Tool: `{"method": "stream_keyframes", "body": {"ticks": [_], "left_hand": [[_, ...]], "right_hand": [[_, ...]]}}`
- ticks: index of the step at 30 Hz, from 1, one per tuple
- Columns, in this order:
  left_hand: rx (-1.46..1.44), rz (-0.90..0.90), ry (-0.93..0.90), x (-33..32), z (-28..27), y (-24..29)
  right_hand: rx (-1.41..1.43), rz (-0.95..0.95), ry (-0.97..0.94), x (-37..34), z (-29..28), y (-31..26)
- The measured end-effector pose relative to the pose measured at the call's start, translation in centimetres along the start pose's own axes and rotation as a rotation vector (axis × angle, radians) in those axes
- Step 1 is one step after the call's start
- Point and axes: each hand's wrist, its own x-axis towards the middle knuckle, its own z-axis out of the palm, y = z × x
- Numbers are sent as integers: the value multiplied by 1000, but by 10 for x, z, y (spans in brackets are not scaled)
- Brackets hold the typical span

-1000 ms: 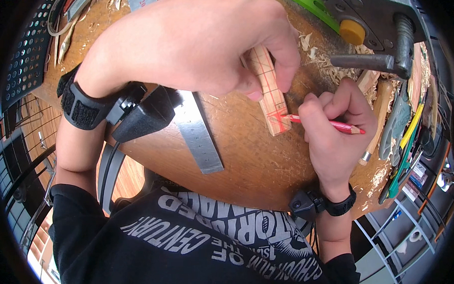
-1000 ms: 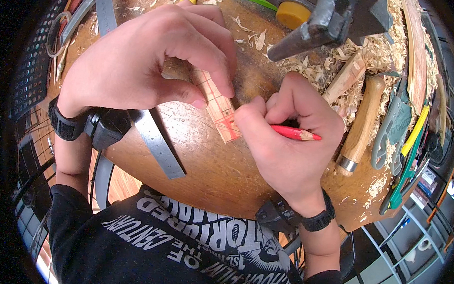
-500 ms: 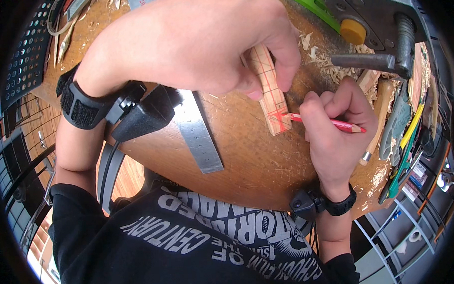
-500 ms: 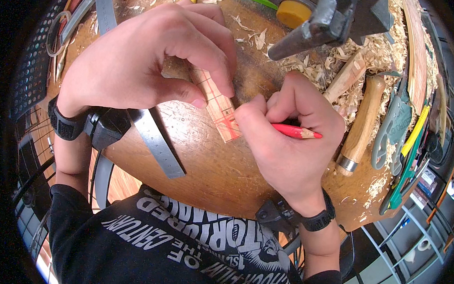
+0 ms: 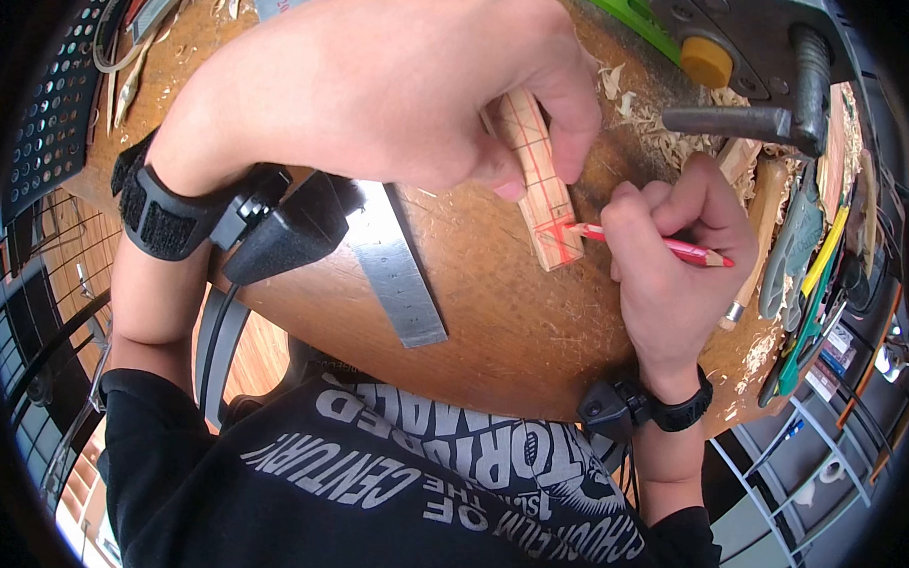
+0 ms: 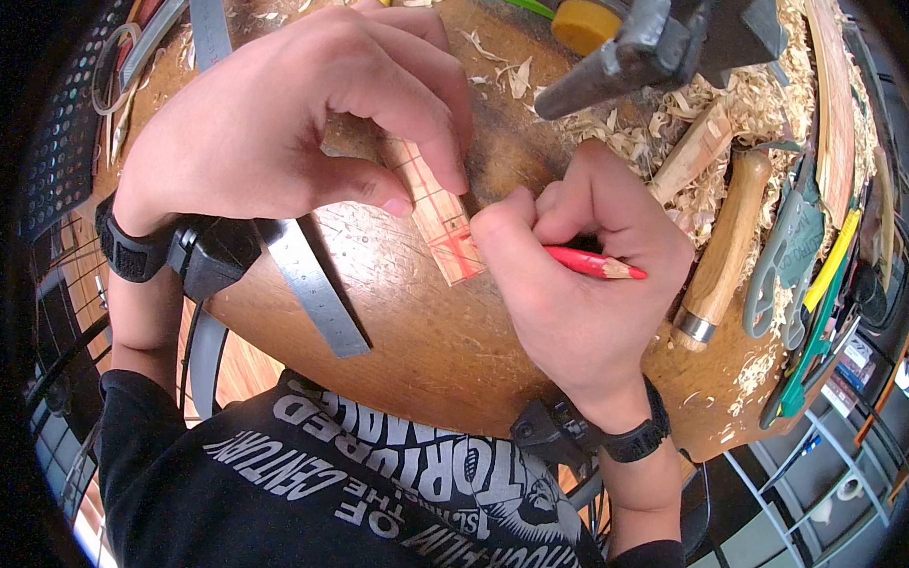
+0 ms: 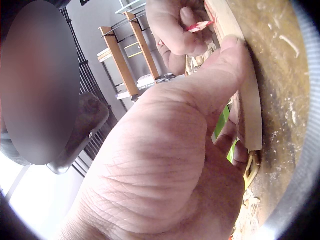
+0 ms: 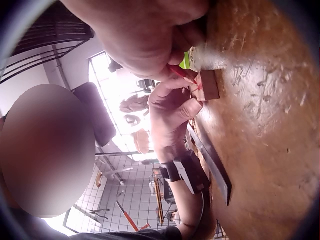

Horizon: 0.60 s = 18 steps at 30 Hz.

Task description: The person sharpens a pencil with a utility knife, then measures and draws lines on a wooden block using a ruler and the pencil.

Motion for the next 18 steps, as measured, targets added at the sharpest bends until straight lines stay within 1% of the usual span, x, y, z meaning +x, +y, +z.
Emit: {"method": "stream_keyframes", "body": {"ticks": [1,2,4,8,10,14,16,18], "left_hand": [[-16,1,-12,1,0,1],[-16,1,-12,2,-1,6],[199,-117,-98,9,-3,23],[109,-97,-87,6,-4,13],[4,-68,-36,3,-4,8],[29,-69,-49,4,-2,10],[196,-151,-105,8,-2,22],[195,-150,-106,9,-2,22]], "right_hand": [[-59,-53,-57,0,-1,1],[-59,-53,-56,0,-2,1],[-36,-29,-78,0,-2,-1],[-43,-47,-77,0,-2,1],[-78,-64,-48,0,-2,4],[-52,-69,-28,0,-1,4],[-67,-60,-3,-1,-1,4],[-62,-66,-5,0,-1,5]]}}
